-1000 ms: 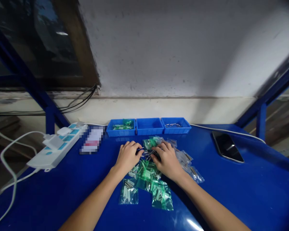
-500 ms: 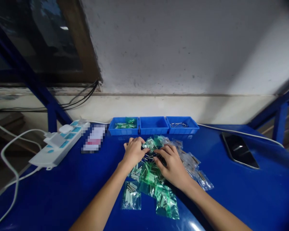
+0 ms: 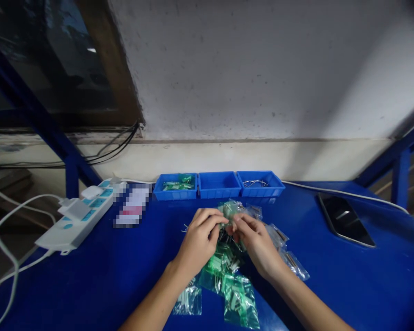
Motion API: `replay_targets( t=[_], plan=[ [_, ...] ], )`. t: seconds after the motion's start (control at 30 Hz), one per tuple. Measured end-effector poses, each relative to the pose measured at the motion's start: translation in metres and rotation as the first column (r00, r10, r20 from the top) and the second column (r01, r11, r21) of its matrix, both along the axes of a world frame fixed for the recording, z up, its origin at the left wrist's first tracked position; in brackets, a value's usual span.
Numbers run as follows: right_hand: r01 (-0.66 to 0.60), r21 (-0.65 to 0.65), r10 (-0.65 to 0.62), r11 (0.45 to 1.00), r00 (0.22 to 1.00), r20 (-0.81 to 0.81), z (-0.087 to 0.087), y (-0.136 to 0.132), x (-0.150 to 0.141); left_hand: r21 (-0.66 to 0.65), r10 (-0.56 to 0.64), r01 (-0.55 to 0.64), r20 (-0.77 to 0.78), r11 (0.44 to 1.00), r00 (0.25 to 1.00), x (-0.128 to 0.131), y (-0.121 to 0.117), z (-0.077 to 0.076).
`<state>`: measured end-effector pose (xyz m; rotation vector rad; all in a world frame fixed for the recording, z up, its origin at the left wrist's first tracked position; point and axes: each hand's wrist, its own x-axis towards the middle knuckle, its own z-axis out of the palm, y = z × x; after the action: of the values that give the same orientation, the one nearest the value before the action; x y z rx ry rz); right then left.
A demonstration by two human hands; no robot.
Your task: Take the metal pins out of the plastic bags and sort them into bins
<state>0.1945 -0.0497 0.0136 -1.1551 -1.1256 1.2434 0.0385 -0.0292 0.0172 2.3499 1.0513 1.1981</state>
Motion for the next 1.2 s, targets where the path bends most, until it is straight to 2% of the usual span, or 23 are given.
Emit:
replay_targets(
  t=[0.07,0.13,0.2,0.27,0.37,0.5,0.67,0.77,0.87,1.2],
  plan=[
    [0.053,-0.017,-0.053,0.998,0.998,-0.031,-0.0018,0.0015,0.0013,0.013,0.036,-0.036,0.025,0.999,0.999,0.0004,0.0001,-0.0016],
    [0.113,0.002,-0.113,0.994,0.994,0.004,-0.0031,0.0024,0.0026,-0.017,0.147,-0.146,0.108,0.989,0.983,-0.0008,0.0012,-0.0024],
    [0.143,0.05,-0.145,0.988,0.988,0.044,-0.0028,0.0024,0.0035,-0.124,0.263,-0.241,0.216,0.963,0.94,-0.0024,0.0028,-0.0027],
    [0.146,0.089,-0.153,0.985,0.986,0.067,-0.0012,0.0015,0.0033,-0.253,0.303,-0.232,0.294,0.939,0.907,-0.0029,0.004,-0.0033],
    [0.125,0.126,-0.137,0.984,0.986,0.094,0.0012,-0.0007,0.0015,-0.363,0.257,-0.13,0.327,0.922,0.909,-0.0002,0.0039,-0.005],
    [0.095,0.168,-0.122,0.981,0.979,0.16,-0.0002,-0.0037,-0.0006,-0.395,0.21,-0.068,0.328,0.916,0.921,0.0038,0.0028,-0.0083],
    [0.072,0.233,-0.145,0.97,0.938,0.315,-0.0031,-0.0059,-0.0004,-0.366,0.222,-0.093,0.328,0.926,0.918,0.0032,0.0027,-0.0084],
    [0.058,0.274,-0.169,0.96,0.9,0.401,-0.0029,-0.0068,0.0001,-0.312,0.222,-0.14,0.247,0.94,0.943,0.0037,0.0017,-0.0059],
    [0.053,0.318,-0.194,0.947,0.882,0.43,-0.0025,-0.0067,0.001,-0.316,0.212,-0.144,0.19,0.938,0.959,0.004,0.0009,-0.0033],
    [0.05,0.33,-0.208,0.943,0.86,0.465,-0.0046,-0.0065,0.0026,-0.372,0.291,-0.143,0.381,0.917,0.878,0.0018,0.0047,-0.0064]
  ],
)
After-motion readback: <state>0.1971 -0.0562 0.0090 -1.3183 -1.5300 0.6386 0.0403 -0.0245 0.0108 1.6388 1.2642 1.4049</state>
